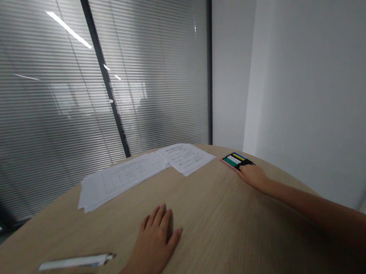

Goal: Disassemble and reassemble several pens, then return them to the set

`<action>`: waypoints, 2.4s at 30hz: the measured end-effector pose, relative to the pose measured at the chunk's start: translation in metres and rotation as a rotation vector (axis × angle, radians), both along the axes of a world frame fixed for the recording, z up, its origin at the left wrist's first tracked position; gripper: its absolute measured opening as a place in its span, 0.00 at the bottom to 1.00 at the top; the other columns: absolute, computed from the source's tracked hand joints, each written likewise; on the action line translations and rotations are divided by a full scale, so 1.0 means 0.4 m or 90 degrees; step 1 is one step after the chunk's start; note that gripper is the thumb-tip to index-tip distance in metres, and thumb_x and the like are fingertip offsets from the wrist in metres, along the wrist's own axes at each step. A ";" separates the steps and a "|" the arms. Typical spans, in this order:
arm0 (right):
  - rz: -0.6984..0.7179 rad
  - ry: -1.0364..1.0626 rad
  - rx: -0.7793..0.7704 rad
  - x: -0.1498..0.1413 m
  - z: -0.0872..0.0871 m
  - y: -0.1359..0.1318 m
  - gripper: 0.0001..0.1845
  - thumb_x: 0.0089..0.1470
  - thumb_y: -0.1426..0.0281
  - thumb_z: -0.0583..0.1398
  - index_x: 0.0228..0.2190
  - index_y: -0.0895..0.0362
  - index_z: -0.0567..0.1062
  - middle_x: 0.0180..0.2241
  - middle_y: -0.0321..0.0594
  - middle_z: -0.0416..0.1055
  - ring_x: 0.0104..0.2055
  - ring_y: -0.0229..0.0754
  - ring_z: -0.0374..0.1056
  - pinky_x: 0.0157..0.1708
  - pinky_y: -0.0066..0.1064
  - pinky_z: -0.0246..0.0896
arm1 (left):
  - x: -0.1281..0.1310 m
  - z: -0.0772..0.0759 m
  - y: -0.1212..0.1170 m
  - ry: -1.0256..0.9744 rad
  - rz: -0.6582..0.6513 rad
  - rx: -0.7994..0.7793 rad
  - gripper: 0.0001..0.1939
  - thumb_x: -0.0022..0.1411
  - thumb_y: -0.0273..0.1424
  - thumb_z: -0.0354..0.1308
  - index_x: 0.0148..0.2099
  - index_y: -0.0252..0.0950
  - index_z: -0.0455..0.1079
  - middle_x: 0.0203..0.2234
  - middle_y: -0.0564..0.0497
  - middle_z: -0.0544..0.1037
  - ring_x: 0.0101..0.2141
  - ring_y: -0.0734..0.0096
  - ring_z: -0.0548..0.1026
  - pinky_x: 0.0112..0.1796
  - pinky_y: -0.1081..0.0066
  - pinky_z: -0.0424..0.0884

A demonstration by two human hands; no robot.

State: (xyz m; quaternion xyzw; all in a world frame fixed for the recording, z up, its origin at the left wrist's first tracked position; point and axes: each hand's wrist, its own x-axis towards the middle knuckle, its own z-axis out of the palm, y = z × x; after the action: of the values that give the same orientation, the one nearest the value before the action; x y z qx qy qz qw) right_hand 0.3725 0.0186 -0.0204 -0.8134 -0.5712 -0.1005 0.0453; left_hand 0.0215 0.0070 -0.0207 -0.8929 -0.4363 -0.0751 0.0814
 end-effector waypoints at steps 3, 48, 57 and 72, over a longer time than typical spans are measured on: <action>-0.005 -0.018 -0.010 -0.002 0.003 0.000 0.25 0.56 0.61 0.43 0.35 0.64 0.72 0.35 0.56 0.71 0.37 0.49 0.67 0.33 0.34 0.58 | -0.001 -0.001 0.002 -0.002 -0.001 0.000 0.29 0.58 0.43 0.39 0.53 0.28 0.60 0.53 0.38 0.59 0.53 0.56 0.57 0.50 0.57 0.55; 0.535 0.179 0.017 -0.277 -0.046 -0.058 0.22 0.54 0.65 0.48 0.48 0.60 0.64 0.53 0.47 0.57 0.54 0.44 0.52 0.53 0.39 0.45 | -0.180 0.265 0.044 0.152 0.112 -0.305 0.17 0.35 0.22 0.55 0.34 0.36 0.70 0.28 0.50 0.76 0.28 0.63 0.73 0.26 0.72 0.63; 0.538 0.181 0.025 -0.272 -0.052 -0.054 0.22 0.53 0.64 0.48 0.48 0.59 0.65 0.53 0.46 0.57 0.54 0.43 0.52 0.53 0.38 0.45 | -0.184 0.187 0.079 0.184 0.111 -0.262 0.13 0.30 0.20 0.57 0.25 0.35 0.71 0.21 0.48 0.75 0.24 0.60 0.72 0.24 0.68 0.64; 0.548 0.167 0.033 -0.275 -0.042 -0.059 0.21 0.53 0.67 0.48 0.47 0.61 0.66 0.52 0.48 0.58 0.53 0.44 0.53 0.52 0.39 0.47 | -0.169 0.265 0.082 -0.050 0.063 -0.107 0.06 0.46 0.28 0.49 0.24 0.36 0.67 0.21 0.50 0.72 0.23 0.67 0.68 0.25 0.72 0.60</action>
State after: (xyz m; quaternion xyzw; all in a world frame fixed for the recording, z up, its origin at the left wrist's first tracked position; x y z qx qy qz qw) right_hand 0.2623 -0.0049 -0.0373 -0.5061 -0.8443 0.0175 0.1752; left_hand -0.0460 0.0397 0.0853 -0.8704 -0.4874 -0.0691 -0.0073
